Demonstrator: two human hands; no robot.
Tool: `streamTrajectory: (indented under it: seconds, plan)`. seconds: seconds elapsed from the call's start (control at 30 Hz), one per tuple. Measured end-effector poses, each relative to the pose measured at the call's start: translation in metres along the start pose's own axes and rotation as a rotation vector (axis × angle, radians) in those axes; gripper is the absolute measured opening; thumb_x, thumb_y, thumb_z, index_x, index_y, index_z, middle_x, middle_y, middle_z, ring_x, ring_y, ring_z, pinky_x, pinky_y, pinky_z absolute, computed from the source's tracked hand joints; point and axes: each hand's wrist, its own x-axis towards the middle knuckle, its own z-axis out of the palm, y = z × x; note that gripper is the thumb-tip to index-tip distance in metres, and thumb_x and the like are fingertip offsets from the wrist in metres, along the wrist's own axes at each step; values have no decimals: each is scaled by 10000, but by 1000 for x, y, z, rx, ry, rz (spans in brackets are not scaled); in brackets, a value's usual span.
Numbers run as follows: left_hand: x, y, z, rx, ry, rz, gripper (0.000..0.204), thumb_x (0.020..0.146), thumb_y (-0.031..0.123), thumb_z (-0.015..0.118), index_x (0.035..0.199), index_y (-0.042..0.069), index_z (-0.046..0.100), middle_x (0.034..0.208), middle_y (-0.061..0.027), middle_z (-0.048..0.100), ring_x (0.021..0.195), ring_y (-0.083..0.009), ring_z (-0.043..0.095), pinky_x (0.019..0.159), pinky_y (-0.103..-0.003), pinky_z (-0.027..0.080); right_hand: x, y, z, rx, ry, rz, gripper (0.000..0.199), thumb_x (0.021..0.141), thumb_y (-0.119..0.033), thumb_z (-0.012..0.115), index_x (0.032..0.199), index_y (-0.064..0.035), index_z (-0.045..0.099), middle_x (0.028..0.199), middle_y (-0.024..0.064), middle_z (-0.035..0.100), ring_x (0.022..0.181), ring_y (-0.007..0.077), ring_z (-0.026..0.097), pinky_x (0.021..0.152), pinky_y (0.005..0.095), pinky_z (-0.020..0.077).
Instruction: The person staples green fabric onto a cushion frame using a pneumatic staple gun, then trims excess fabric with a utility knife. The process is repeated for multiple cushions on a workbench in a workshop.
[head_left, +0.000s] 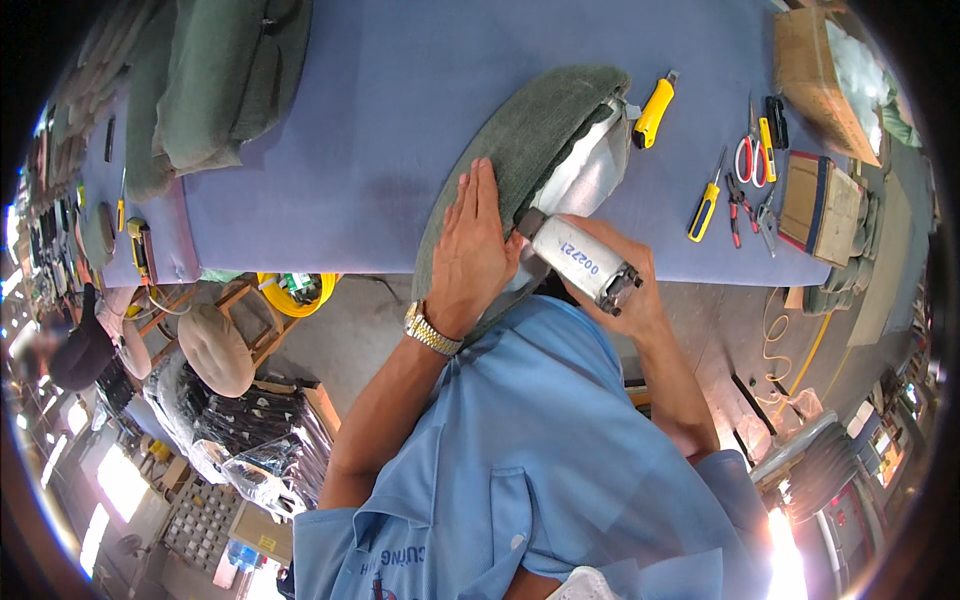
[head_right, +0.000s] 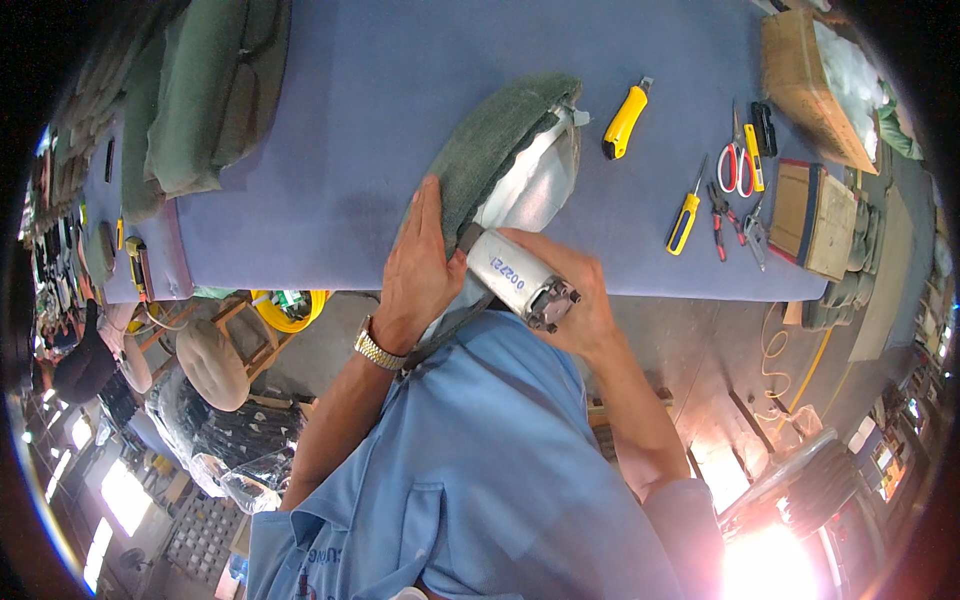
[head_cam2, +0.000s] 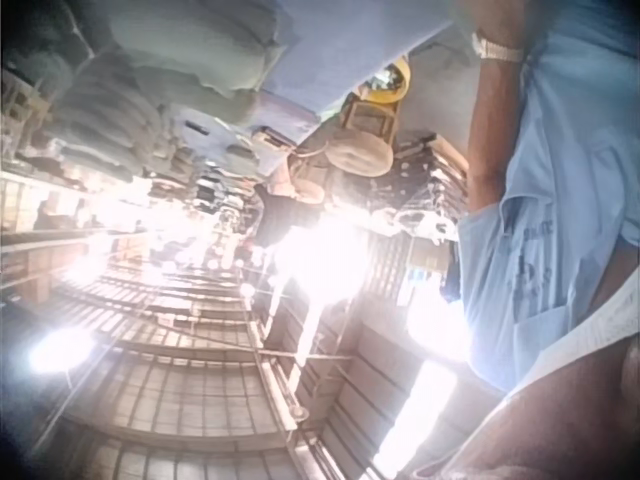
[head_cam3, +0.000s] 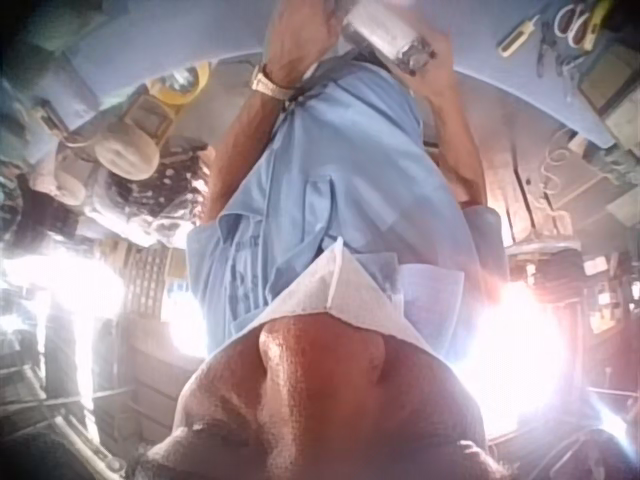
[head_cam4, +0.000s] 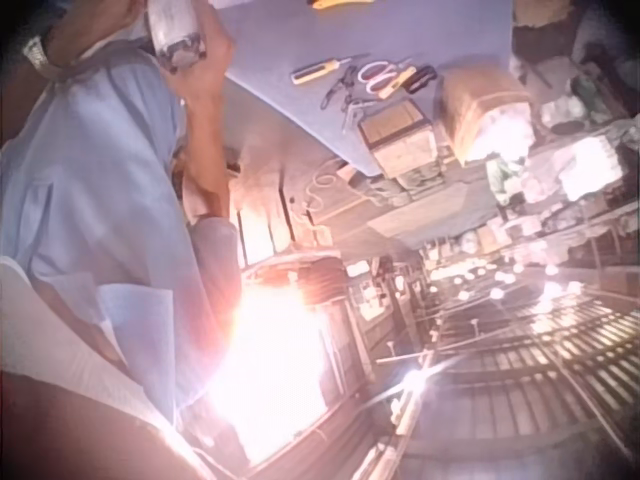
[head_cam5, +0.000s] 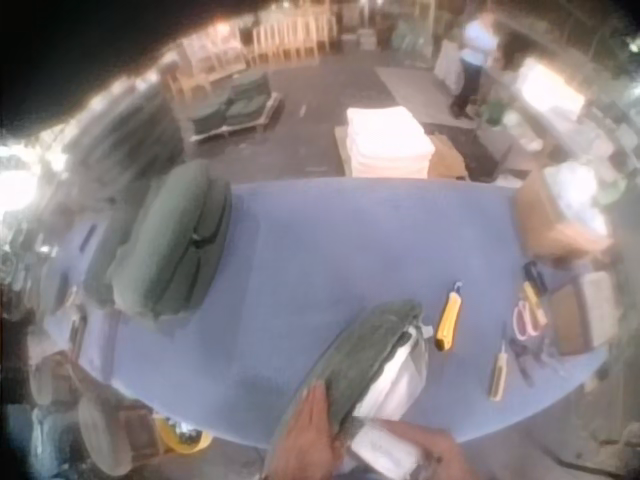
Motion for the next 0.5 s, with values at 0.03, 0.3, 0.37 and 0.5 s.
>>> streamTrajectory:
  seconds: [0.03,0.3,0.37,0.5]
  plan:
    - [0,0,0,-2,-2,0,910,861,99,734,1595,-57,218,1618,-279,350,1500,-435,363,1158,-566,418,-1,0,0,-3,-3,-10,557,764,-19,759,1306,37,643,1150,189,729,994,238,738,890,325,556]
    - [0,0,8,24,31,-4,986,780,30,767,1594,-54,219,1606,-274,376,1490,-423,387,1150,-566,433,5,-10,3,-19,-65,140,549,782,-16,750,1319,-1,642,1149,136,734,975,197,729,879,304,550]
    - [1,1,7,9,22,-19,993,775,30,772,1595,-53,218,1606,-272,377,1490,-420,388,1151,-563,433,3,-9,4,22,-49,124,549,781,-14,749,1319,2,643,1145,140,730,973,199,726,879,306,549]
    - [0,1,6,2,49,-19,1005,765,24,777,1595,-53,216,1604,-271,380,1486,-421,394,1149,-560,437,-2,-5,7,-13,-11,29,553,780,-10,755,1321,5,644,1147,154,730,986,215,728,884,319,552]
